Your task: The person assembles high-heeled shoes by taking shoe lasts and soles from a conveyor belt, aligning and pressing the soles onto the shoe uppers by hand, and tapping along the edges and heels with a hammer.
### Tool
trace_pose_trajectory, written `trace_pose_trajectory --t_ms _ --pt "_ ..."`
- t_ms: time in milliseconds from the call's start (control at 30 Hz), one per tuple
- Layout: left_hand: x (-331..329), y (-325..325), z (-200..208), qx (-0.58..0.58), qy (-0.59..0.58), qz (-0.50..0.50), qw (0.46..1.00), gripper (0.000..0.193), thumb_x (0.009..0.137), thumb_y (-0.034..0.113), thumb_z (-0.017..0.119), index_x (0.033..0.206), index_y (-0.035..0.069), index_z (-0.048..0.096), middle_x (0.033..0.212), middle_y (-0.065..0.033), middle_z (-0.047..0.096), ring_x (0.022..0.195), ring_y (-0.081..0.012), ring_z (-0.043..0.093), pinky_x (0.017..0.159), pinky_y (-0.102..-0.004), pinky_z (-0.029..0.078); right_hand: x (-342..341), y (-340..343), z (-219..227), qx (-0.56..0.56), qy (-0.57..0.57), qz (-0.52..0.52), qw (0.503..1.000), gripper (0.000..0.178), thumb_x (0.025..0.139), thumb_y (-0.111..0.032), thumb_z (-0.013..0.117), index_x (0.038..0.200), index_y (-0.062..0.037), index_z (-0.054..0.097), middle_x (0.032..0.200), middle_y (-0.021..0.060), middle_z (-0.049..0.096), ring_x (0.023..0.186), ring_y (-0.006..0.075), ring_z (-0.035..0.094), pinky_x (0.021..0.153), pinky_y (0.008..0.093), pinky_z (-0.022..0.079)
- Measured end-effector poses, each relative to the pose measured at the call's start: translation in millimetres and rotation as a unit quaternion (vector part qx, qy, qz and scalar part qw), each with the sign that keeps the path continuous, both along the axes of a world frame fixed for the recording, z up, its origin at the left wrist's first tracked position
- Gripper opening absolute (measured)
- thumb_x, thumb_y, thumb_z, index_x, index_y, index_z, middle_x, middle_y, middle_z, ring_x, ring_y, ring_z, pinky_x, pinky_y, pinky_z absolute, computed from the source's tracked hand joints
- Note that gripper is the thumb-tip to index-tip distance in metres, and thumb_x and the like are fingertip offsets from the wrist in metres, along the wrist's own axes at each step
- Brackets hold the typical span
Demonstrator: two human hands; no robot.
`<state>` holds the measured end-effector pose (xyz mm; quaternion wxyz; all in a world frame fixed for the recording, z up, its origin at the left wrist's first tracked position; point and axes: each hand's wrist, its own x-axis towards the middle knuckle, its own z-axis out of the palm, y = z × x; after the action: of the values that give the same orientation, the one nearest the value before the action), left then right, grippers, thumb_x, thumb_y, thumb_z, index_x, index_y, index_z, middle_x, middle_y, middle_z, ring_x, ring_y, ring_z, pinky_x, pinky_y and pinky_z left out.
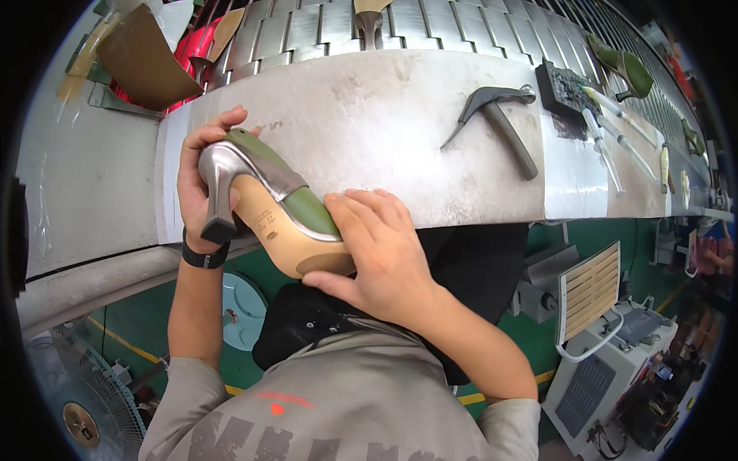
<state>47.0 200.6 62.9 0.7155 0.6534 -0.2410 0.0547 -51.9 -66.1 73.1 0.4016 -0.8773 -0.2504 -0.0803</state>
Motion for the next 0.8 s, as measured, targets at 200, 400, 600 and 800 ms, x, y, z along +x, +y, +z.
trace_pose_trajectory --t_ms 200,400,600,800 --pt "-6.2 10.6 -6.0 -0.017 0.026 -0.005 1.000 0.073 0.079 0.035 0.094 0.137 0.010 0.055 0.163 -0.0270 0.044 0.143 -0.0281 0.050 0.116 -0.0389 0.044 -7.4 22.5 -10.8 0.007 -0.012 -0.044 0.999 0.101 0.064 -0.047 0.098 0.145 0.0003 0.060 0.136 0.0146 0.068 0.132 0.0358 0.062 0.119 0.0619 0.034" --pt "-13.4 14.9 -1.8 -0.024 0.032 0.005 0.999 0.074 0.081 0.032 0.093 0.140 0.012 0.053 0.168 -0.0280 0.038 0.143 -0.0277 0.051 0.117 -0.0393 0.043 -4.3 24.2 -9.8 0.019 -0.007 -0.035 0.999 0.099 0.064 -0.045 0.098 0.144 0.0006 0.061 0.131 0.0127 0.072 0.129 0.0329 0.065 0.120 0.0605 0.033" --pt "-24.5 20.7 -3.9 -0.033 0.038 0.022 0.998 0.071 0.085 0.024 0.090 0.144 0.012 0.052 0.171 -0.0276 0.033 0.148 -0.0298 0.047 0.122 -0.0419 0.039 0.1 23.5 -5.6 0.064 0.012 -0.009 0.998 0.098 0.064 -0.037 0.100 0.145 0.0014 0.060 0.126 0.0139 0.073 0.120 0.0308 0.068 0.118 0.0598 0.035" --pt "-33.7 5.9 7.3 -0.049 0.044 0.044 0.997 0.073 0.093 0.017 0.083 0.155 0.009 0.045 0.168 -0.0175 0.038 0.144 -0.0232 0.049 0.120 -0.0383 0.041 6.0 19.6 11.5 0.078 0.065 -0.014 0.995 0.091 0.071 -0.033 0.097 0.145 0.0026 0.059 0.118 0.0167 0.073 0.109 0.0328 0.070 0.111 0.0503 0.045"
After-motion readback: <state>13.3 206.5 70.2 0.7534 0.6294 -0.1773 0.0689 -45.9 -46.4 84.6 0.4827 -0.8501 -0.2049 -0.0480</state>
